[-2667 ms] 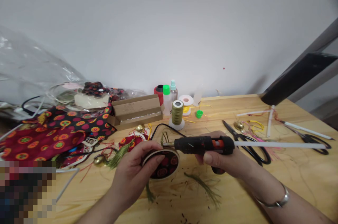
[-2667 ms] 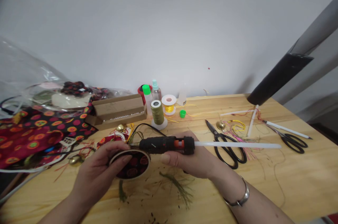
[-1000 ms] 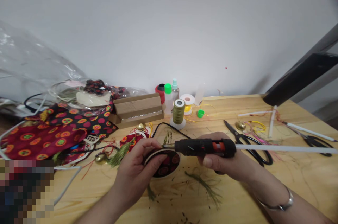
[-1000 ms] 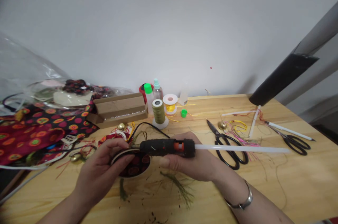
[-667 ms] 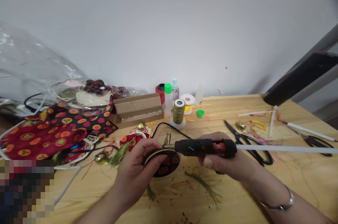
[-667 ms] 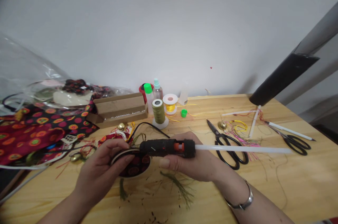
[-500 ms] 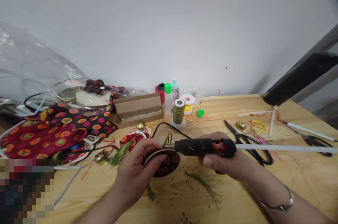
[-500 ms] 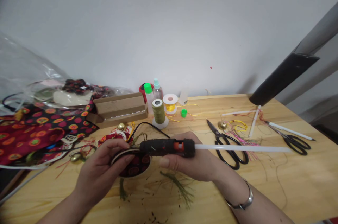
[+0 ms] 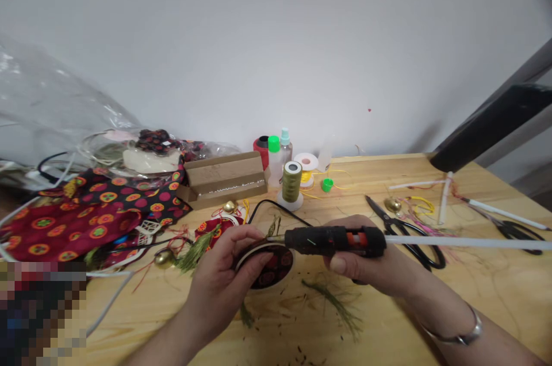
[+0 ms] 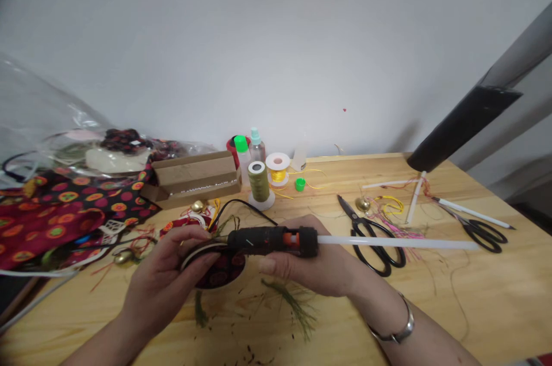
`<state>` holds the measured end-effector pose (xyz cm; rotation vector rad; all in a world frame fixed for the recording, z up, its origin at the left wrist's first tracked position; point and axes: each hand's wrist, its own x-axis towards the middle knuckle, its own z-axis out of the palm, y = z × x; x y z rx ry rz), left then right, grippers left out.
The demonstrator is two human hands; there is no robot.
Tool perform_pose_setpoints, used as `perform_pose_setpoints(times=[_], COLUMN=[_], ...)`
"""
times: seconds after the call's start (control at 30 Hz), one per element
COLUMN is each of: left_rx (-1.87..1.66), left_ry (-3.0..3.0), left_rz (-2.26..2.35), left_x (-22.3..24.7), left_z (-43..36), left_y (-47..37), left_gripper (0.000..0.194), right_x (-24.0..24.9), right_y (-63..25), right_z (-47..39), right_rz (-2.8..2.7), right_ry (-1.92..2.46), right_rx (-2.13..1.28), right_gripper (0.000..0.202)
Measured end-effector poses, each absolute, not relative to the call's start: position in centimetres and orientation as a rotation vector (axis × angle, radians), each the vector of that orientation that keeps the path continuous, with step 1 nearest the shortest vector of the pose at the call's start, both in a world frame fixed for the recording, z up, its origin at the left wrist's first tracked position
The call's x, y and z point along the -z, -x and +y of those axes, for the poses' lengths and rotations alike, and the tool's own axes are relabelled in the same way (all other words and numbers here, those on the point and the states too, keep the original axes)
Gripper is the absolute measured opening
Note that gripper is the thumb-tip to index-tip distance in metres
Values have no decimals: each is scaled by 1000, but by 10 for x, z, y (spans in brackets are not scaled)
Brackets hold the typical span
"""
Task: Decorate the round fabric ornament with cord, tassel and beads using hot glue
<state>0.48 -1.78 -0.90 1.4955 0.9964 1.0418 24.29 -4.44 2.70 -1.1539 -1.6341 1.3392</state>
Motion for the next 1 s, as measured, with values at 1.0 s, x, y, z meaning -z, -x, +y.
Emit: perform_pose_setpoints(times=[1.0], left_rx=[-944], left_ry=[-1439], left_rz=[1073], left_x=[6], left_z=[-20], left_y=[-4], left_gripper=[40], right_x=[-25], right_y=[-244], right_z=[-44], right_rz=[-1632], right_ry=[1096], right_rx=[-1359], right_gripper=[46])
